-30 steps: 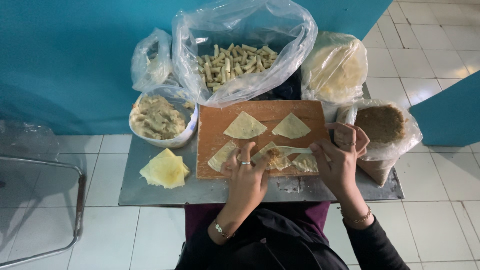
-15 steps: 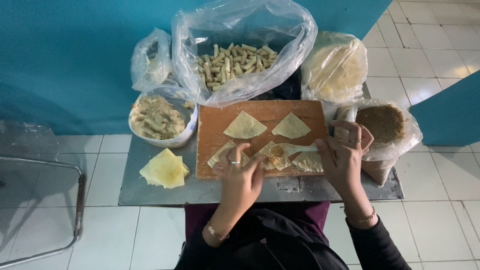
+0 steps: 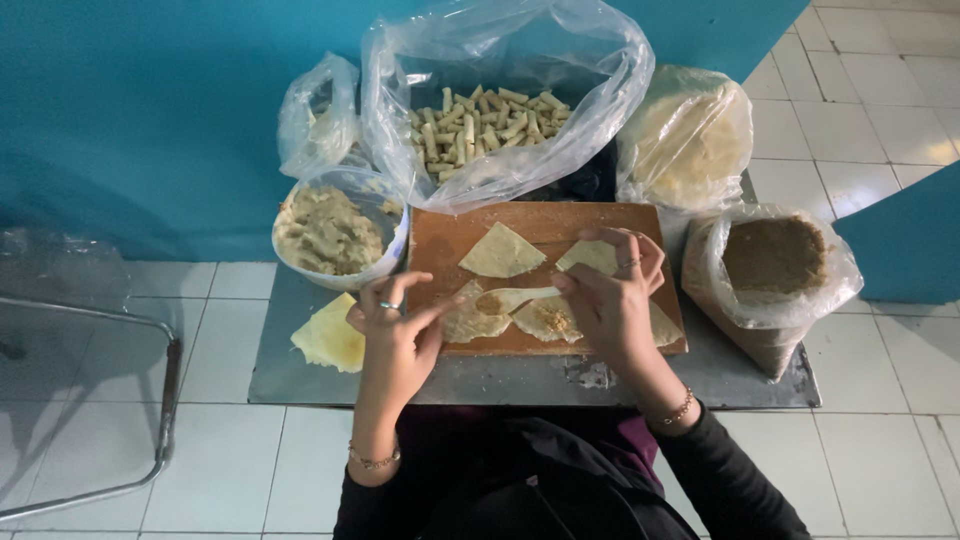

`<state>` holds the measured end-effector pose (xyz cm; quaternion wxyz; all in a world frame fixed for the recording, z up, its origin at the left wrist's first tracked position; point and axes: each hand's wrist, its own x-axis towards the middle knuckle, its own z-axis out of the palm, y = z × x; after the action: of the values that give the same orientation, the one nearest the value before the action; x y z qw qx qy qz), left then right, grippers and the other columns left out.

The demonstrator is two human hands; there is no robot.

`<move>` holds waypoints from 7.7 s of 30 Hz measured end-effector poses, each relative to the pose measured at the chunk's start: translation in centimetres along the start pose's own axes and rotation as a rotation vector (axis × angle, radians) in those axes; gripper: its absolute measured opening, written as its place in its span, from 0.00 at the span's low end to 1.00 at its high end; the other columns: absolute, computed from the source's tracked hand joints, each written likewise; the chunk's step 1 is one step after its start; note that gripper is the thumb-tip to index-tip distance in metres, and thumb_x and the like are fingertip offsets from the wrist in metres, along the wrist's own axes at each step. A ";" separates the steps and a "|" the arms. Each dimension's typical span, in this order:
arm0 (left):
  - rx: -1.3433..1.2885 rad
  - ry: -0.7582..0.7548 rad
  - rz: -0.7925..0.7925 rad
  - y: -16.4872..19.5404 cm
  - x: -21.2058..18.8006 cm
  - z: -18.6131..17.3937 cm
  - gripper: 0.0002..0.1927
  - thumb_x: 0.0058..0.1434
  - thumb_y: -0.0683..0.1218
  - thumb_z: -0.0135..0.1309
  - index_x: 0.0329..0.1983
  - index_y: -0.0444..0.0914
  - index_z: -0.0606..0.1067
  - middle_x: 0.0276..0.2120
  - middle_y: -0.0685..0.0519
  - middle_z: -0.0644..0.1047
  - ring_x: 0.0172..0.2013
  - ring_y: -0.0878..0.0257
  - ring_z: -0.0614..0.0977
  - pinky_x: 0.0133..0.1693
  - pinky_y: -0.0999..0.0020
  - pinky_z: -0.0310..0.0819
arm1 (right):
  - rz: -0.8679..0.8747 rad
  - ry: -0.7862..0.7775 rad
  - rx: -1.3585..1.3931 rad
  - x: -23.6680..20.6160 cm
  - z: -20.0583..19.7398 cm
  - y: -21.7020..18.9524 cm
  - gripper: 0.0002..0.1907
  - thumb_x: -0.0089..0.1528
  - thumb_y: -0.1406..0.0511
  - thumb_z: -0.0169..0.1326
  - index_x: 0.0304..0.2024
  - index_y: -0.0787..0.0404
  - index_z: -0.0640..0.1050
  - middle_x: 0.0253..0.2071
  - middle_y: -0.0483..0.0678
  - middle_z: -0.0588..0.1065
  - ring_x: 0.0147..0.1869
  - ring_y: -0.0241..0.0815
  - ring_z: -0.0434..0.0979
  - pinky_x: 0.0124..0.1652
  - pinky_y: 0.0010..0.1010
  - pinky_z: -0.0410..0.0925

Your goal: The person cuts a large dough sheet into triangular wrappers on a wooden board and arranges the triangles in rows, then spoons filling from a bag onto the center of each wrapper. They work through the wrappers one at a time, placing filled pieces aside as they go.

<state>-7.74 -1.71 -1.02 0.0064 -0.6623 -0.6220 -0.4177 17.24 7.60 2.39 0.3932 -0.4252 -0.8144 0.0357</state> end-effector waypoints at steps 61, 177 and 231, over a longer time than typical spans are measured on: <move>0.261 -0.150 0.078 1.1 -0.5 0.7 0.21 0.55 0.42 0.59 0.50 0.57 0.80 0.65 0.55 0.67 0.61 0.46 0.66 0.53 0.41 0.54 | -0.107 0.004 -0.062 -0.8 -0.7 -2.8 0.06 0.59 0.60 0.66 0.33 0.54 0.84 0.60 0.45 0.70 0.70 0.61 0.57 0.66 0.51 0.49; -0.121 -0.259 0.195 12.6 0.8 11.1 0.20 0.60 0.45 0.57 0.56 0.50 0.79 0.62 0.46 0.69 0.63 0.44 0.64 0.56 0.38 0.49 | 0.031 -0.182 -0.091 -1.2 -12.4 10.7 0.08 0.59 0.63 0.63 0.38 0.58 0.84 0.64 0.50 0.68 0.73 0.51 0.60 0.67 0.42 0.58; -0.069 -0.027 0.090 7.9 3.1 7.0 0.13 0.61 0.44 0.60 0.49 0.44 0.83 0.59 0.47 0.71 0.61 0.45 0.67 0.53 0.40 0.57 | -0.156 -0.108 -0.336 3.5 -8.5 7.5 0.06 0.63 0.59 0.66 0.38 0.51 0.85 0.64 0.45 0.70 0.73 0.58 0.56 0.68 0.54 0.49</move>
<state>2.26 2.72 0.23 -0.0063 -0.6950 -0.5768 -0.4291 26.76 12.53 7.40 0.2739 -0.4180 -0.8594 -0.1085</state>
